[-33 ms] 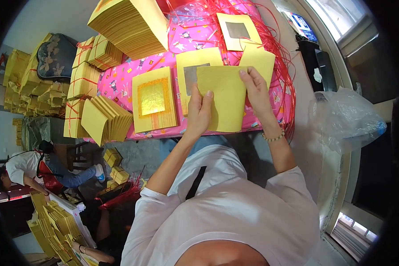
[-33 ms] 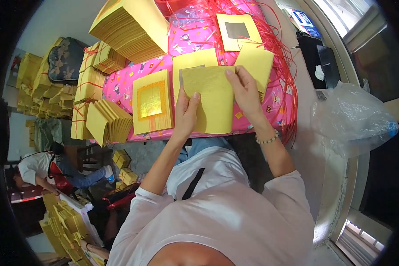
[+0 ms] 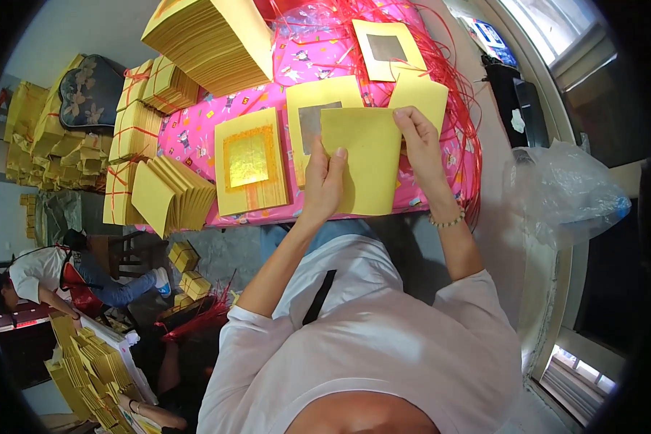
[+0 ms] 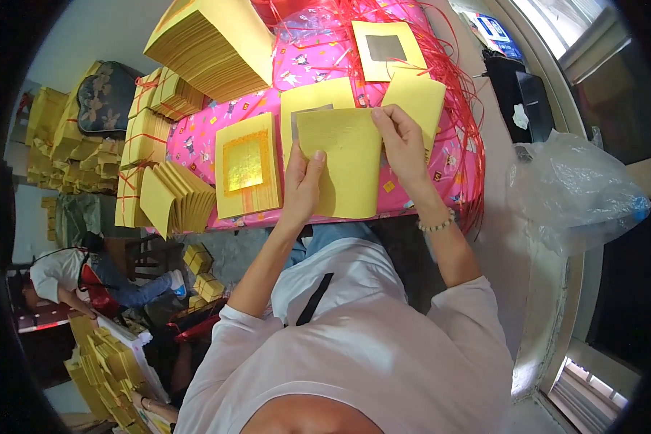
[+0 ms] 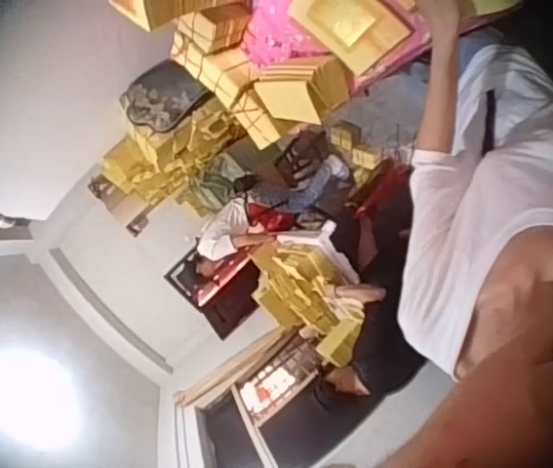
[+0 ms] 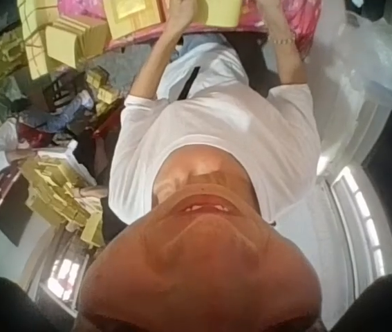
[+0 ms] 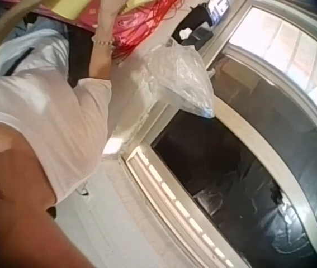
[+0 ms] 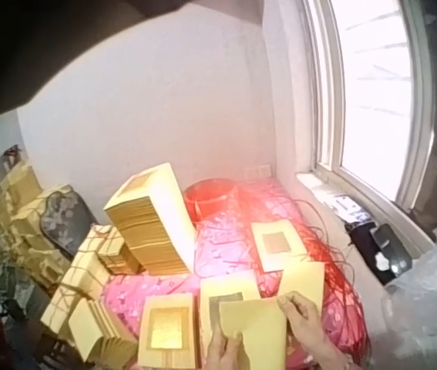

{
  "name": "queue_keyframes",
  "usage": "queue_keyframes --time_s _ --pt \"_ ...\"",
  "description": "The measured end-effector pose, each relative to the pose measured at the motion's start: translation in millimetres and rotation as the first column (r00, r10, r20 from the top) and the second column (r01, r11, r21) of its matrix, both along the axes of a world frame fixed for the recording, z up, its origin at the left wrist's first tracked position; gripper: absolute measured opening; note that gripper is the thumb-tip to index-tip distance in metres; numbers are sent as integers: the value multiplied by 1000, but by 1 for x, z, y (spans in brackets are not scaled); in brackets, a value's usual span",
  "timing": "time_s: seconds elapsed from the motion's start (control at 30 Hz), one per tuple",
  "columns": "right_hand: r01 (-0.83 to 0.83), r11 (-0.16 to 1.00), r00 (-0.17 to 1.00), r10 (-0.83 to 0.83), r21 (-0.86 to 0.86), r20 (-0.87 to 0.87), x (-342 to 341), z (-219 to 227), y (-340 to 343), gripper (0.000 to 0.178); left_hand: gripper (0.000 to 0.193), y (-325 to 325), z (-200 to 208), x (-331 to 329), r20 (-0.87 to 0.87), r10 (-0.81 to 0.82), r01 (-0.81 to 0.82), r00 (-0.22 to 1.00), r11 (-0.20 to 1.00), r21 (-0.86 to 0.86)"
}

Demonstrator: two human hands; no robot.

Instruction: Folding sheets of yellow joss paper with metallic squares into stacks.

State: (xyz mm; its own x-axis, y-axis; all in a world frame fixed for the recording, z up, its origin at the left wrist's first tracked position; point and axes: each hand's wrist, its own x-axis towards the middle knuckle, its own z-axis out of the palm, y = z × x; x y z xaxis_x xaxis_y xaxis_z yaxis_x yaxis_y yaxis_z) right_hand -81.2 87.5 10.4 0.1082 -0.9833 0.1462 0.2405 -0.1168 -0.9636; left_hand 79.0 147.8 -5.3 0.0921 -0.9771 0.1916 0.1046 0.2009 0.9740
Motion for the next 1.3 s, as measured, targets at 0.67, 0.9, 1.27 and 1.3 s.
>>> queue_keyframes --time_s 0.67,0.9,1.27,1.3 --pt "-291 912 937 333 288 -109 -19 -37 51 27 33 5 -12 12 66 -96 86 993 985 150" --pt "-311 882 929 360 354 -82 -16 -32 63 28 35 1 -18 15 52 -50 45 997 994 103" --pt "-251 896 947 305 366 -98 -23 -40 73 17 28 -11 -2 10 69 -3 -7 998 990 142" --pt "-251 898 951 299 362 -81 -25 -42 73 16 28 -13 -2 8 70 -7 -3 998 990 144"
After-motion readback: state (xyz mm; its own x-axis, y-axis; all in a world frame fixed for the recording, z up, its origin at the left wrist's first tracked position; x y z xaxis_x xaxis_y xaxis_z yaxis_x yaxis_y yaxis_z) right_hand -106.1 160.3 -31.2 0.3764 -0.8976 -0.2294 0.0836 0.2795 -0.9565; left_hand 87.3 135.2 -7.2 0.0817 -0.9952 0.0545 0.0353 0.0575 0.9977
